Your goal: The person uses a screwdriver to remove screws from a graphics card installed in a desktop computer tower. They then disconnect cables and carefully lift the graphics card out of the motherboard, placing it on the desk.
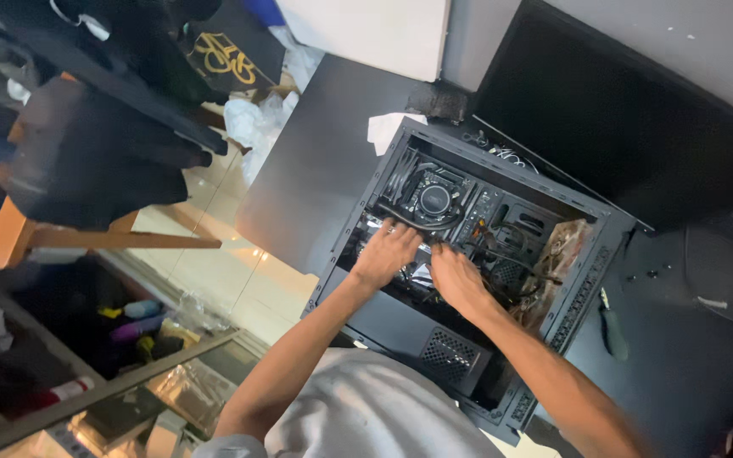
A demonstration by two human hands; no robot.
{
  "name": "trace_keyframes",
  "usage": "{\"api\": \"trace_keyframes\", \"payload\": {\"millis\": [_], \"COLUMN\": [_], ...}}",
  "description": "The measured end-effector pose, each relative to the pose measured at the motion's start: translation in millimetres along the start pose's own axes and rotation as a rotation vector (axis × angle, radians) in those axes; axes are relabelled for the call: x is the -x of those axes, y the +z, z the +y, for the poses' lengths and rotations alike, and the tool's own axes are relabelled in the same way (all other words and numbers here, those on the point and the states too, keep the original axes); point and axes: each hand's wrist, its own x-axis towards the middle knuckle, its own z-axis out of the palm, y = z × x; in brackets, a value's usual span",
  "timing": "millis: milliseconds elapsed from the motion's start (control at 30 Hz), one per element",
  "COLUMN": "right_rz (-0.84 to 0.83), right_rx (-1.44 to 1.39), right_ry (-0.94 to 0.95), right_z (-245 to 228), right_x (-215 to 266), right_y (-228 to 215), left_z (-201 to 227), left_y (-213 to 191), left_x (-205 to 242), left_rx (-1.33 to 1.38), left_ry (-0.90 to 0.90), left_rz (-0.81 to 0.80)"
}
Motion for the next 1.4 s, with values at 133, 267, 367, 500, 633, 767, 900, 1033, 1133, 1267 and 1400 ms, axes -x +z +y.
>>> {"api": "trace_keyframes", "payload": {"millis": [133,267,367,500,633,767,900,1033,1133,1267,1400], "right_rz": [0.036,-0.02,-0.035,-0.012,0.001,-0.004,-0.087,-0.063,0.079,0.222,0.431], "right_rx": [-0.033,-0.107,-0.042,-0.023,-0.043,-0.076,-0.28,-0.497,-0.6,-0.815,-1.059], "right_ry": [0.024,0.103,0.125,0.116,0.125,0.137,0.232,0.315,0.33,0.416,0.573], "right_z": [-3.4,-19.9,-14.3,-17.3,-19.5,-20.0,-49.0,-78.6,-75.2,-82.7,-74.9], "right_x": [2.5,3.7,4.0,11.8,23.4,38.2,55.0,71.6,84.2,96.8,99.7], "right_y": [-4.8,-26.0,-16.0,-24.9,-37.4,-51.3,-131.0,-200.9,-212.6,-240.6,-234.2], "left_z": [-36.1,-60.9,-64.7,-69.7,-71.3,-72.1,-78.3,-94.5,-102.0,-107.0,-105.1], "left_y": [5.4,41.7,16.3,28.5,-2.5,-12.9,-18.8,-86.4,-115.3,-142.7,-129.9], "left_x": [6.2,15.7,18.0,20.5,21.3,19.6,12.8,1.4,-9.4,-16.8,-22.1], "left_rx": [-0.082,-0.128,-0.072,-0.055,0.035,0.236,0.505,0.818,1.052,1.338,1.638], "left_ry": [-0.01,0.108,0.127,0.159,0.137,0.073,-0.002,-0.083,-0.18,-0.212,-0.313], "left_rz": [-0.103,-0.024,0.0,-0.021,-0.196,-0.225,-0.198,-0.303,-0.367,-0.204,-0.171]}}
